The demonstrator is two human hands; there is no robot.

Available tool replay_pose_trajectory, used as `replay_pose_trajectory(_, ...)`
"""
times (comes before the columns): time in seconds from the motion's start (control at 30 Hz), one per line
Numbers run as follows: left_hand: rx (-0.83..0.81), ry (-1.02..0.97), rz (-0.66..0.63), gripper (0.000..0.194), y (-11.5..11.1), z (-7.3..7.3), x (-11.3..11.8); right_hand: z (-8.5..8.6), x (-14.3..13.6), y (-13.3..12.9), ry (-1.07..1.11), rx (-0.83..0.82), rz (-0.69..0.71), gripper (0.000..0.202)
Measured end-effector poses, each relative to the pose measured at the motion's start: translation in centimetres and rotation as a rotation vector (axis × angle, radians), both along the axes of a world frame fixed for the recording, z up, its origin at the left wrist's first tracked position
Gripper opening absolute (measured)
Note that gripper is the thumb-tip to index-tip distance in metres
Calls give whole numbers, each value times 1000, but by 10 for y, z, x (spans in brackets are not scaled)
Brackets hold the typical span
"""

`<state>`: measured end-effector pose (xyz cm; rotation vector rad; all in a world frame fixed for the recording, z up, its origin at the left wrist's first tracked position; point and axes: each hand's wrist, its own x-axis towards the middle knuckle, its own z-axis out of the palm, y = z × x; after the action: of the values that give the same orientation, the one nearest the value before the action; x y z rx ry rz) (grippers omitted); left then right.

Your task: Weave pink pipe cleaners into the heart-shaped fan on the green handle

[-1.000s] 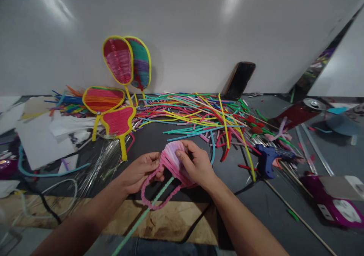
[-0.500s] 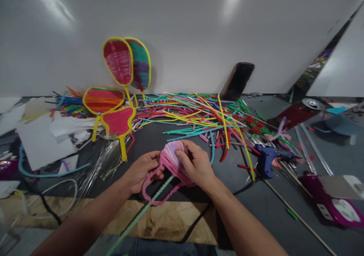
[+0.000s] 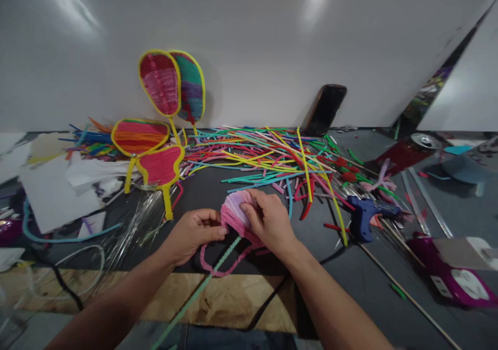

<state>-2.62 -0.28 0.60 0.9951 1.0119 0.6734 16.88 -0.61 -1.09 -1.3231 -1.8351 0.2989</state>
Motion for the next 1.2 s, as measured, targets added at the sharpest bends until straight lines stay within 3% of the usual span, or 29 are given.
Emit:
replay_pose_trajectory(0.2,-74,-42,-49,15,-1,1,0,-4,1,5,-66,71,47,25)
replay_pose_trajectory(0.33,-130,-131,106,16,3,-1,2,3,-1,2,-65,191,-10,37)
replay_pose_trajectory(0.47,-133,-202,230,16,6,-3,2,11,-13,-10,-117,315,14,21)
replay_pose_trajectory(0.7,-161,-246,250,21,5,-4,3,5,-32,-13,-255,253,0,12)
replay_pose_trajectory(1.2,-173,-180,240,22,5,-9,2,-5,-26,-3,-243,244,67,21)
